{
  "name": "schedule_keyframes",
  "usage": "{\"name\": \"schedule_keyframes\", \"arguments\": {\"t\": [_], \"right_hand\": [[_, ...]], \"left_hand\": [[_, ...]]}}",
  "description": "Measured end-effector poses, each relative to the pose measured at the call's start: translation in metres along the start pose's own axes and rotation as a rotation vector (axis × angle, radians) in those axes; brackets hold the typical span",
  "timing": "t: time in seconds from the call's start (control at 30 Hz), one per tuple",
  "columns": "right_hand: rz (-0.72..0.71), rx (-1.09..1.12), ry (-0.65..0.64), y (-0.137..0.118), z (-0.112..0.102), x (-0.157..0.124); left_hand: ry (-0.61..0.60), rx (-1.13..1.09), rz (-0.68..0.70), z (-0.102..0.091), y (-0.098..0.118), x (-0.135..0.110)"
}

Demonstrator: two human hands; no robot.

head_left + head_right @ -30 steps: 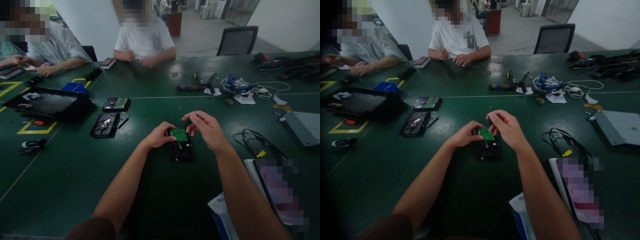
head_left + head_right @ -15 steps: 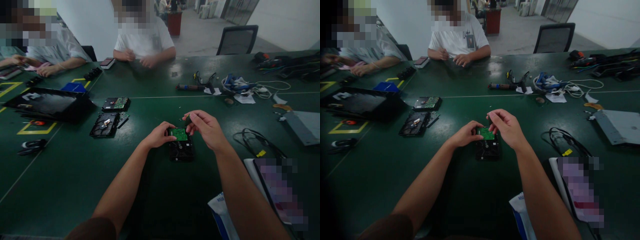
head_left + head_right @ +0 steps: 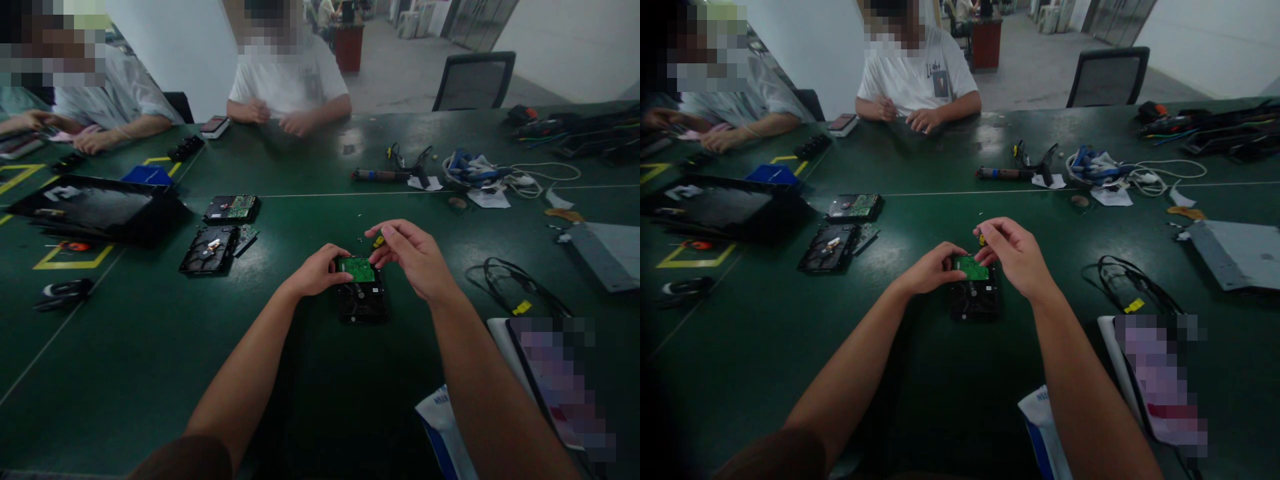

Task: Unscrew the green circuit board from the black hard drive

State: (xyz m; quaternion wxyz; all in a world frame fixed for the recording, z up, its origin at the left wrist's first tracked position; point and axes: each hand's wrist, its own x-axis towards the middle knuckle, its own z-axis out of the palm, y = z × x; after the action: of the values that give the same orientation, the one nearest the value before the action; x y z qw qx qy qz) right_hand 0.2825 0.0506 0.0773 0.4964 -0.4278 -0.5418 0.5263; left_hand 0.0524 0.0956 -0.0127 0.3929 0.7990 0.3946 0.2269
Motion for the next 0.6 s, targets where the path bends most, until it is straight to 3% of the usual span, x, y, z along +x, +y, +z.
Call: {"name": "schedule_keyframes", "arguments": {"t": [0.1, 0.33, 0.6], "right_hand": [[0.026, 0.042, -0.027, 0.0004, -0.001, 0.0001], [-0.015, -0.121, 0.008, -0.0005, -0.0024, 0.0005], [0.022, 0.045, 0.023, -0.0023, 0.0026, -0.0009]], "left_hand": [[-0.001, -0.002, 0.008, 0.0001, 0.0006, 0.0], [0.005, -0.018, 0.003, 0.0004, 0.002, -0.0005], [0.002, -0.005, 0.002, -0.0006, 0.0038, -0.0005]]}}
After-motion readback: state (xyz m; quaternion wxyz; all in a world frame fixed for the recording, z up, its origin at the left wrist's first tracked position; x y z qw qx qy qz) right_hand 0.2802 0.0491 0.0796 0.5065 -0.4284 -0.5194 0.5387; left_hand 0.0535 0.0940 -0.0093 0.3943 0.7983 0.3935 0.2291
